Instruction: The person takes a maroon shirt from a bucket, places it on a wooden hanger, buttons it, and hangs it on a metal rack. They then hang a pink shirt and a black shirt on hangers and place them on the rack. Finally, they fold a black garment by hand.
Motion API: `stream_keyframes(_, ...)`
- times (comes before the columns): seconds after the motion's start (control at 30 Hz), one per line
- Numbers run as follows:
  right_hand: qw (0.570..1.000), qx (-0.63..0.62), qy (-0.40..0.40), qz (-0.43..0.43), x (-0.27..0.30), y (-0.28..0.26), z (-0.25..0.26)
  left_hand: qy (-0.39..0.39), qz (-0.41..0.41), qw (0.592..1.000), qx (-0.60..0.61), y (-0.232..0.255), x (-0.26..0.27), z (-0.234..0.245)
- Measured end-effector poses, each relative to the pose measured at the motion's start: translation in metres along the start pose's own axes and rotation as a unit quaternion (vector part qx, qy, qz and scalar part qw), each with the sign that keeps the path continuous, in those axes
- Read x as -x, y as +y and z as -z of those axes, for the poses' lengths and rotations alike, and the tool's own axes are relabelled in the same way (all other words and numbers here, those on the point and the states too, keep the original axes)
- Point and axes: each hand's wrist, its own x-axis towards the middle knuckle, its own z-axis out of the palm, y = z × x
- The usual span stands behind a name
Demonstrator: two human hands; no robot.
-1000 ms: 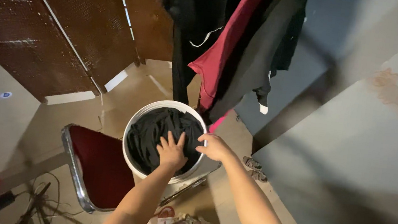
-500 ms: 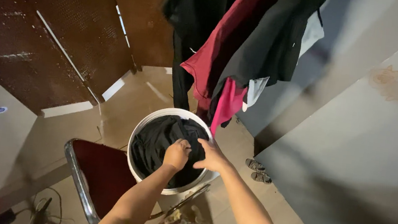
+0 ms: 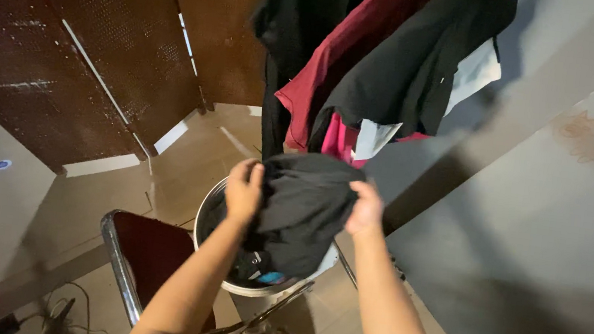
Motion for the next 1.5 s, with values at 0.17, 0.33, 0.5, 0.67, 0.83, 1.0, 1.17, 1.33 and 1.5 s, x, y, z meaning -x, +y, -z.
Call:
stream_keyframes(0.17,0.990,0.015,0.049,0.134,-0.008,-0.042,0.015,-0.171,0.264,0.949,0.012,-0.034,-0.010,-0.002)
stream_keyframes(0.33,0.993,-0.015,0.005,0.114,-0.025,-0.045,0.034,-0.189,0.335,0.863,0.329,0.036,0.016,-0.007)
stream_keyframes(0.5,0.980,-0.131,0.053,0.137,0.009,-0.068,0.007,-0.154,0.223,0.891,0.364,0.054,-0.002,0.009)
stream_keyframes(0.67,0.947,-0.179,0.111,0.244,-0.059,-0.091,0.129,-0.086,0.232,0.868,0.430,0.017,-0.038,0.017)
stream_keyframes(0.83,0.923,-0.171,0.170,0.300,0.043,-0.146,0.048,-0.005,0.240,0.886,0.397,-0.072,-0.080,0.014)
stream_keyframes(1.0,0.902,-0.292,0.155,0.279,0.110,-0.162,-0.002,-0.014,0.236,0.823,0.517,-0.115,-0.100,0.008)
stream_keyframes(1.17,0.916,-0.134,0.195,0.323,0.131,-0.153,-0.051,-0.121,0.214,0.830,0.501,0.003,-0.068,0.016)
stream_keyframes(1.33,0.938,0.156,0.166,0.260,0.113,-0.114,-0.049,-0.276,0.225,0.808,0.469,0.115,-0.029,0.019)
stream_keyframes(1.5,0.974,0.078,-0.124,0.174,0.080,-0.038,-0.061,-0.135,-0.187,0.950,0.211,0.121,-0.023,-0.033)
